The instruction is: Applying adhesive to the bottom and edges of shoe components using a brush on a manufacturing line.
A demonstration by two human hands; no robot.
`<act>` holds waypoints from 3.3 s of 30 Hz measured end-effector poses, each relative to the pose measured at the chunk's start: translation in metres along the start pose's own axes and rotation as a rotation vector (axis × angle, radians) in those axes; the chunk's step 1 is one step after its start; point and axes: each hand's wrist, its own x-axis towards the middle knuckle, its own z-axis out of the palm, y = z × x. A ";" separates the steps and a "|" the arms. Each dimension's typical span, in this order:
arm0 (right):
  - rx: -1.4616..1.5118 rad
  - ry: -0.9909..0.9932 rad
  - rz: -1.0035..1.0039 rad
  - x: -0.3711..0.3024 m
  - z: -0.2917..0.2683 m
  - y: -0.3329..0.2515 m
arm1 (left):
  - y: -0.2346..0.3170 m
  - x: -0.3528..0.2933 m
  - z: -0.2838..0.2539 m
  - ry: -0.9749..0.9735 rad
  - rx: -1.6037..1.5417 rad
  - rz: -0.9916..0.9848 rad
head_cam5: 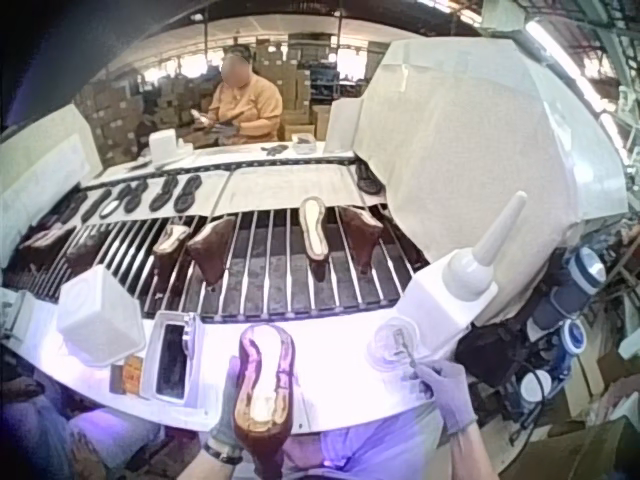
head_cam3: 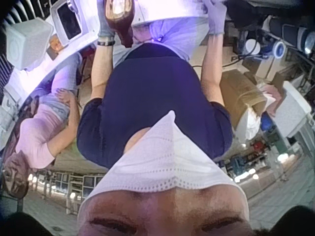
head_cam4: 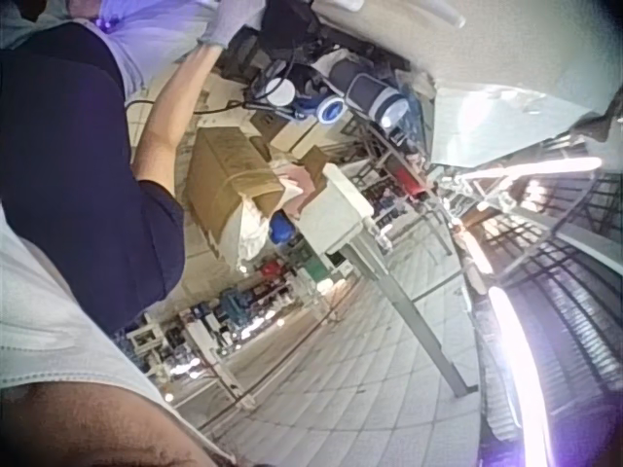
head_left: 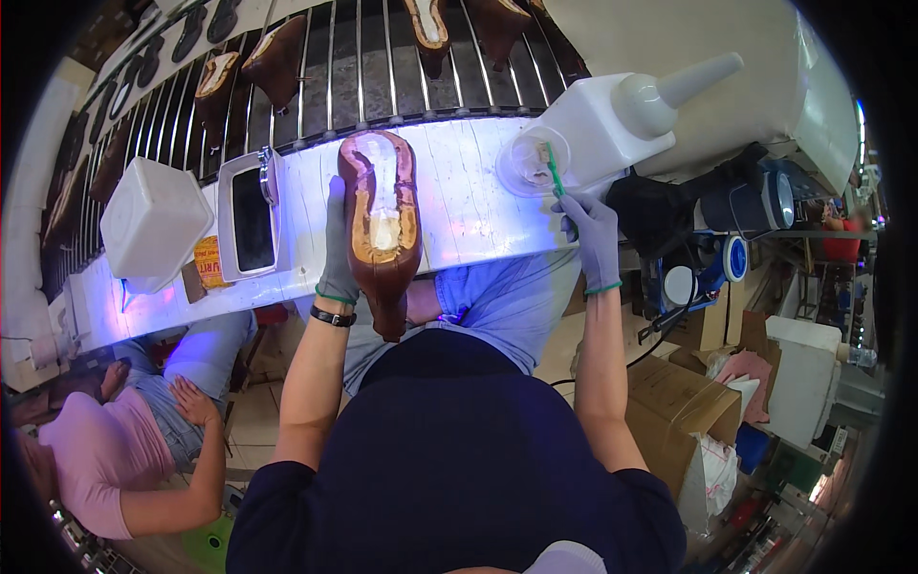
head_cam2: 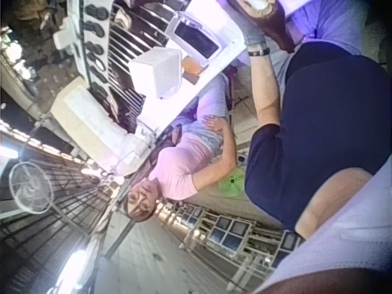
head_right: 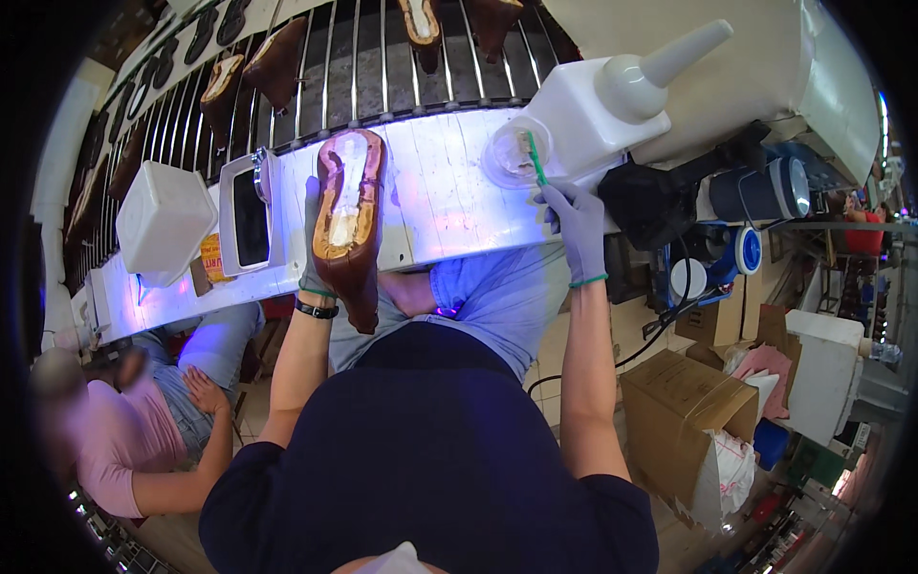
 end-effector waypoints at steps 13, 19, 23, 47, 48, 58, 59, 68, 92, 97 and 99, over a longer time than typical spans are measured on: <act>0.353 -0.404 -0.092 0.009 -0.009 -0.043 | 0.074 0.009 0.067 0.116 -0.424 -0.334; -0.009 -0.481 -0.434 -0.033 0.004 -0.119 | 0.111 0.003 0.088 0.032 -0.163 -0.174; -0.090 -0.697 -0.489 -0.055 0.000 -0.137 | 0.115 0.001 0.088 0.051 -0.035 -0.100; -0.175 -0.305 -0.579 -0.026 0.035 -0.154 | 0.126 -0.018 0.097 -0.024 0.722 0.206; -0.182 -0.307 -0.585 -0.021 0.036 -0.154 | 0.128 -0.018 0.098 -0.024 0.829 0.205; -0.230 -0.505 -0.612 0.000 0.021 -0.170 | 0.126 -0.017 0.088 -0.043 0.733 0.200; -0.300 -0.613 -0.593 0.000 0.016 -0.171 | 0.122 -0.016 0.085 -0.048 0.682 0.198; -0.293 -0.423 -0.646 0.021 0.028 -0.174 | 0.117 -0.013 0.087 -0.101 0.637 0.151; -0.397 -0.710 -0.592 0.014 0.015 -0.180 | 0.110 -0.007 0.087 -0.107 0.296 0.048; -0.481 -0.763 -0.533 0.006 0.012 -0.175 | 0.109 -0.004 0.079 -0.137 0.272 0.030; -0.486 -0.773 -0.453 0.000 0.013 -0.175 | 0.108 -0.005 0.077 -0.108 0.270 0.026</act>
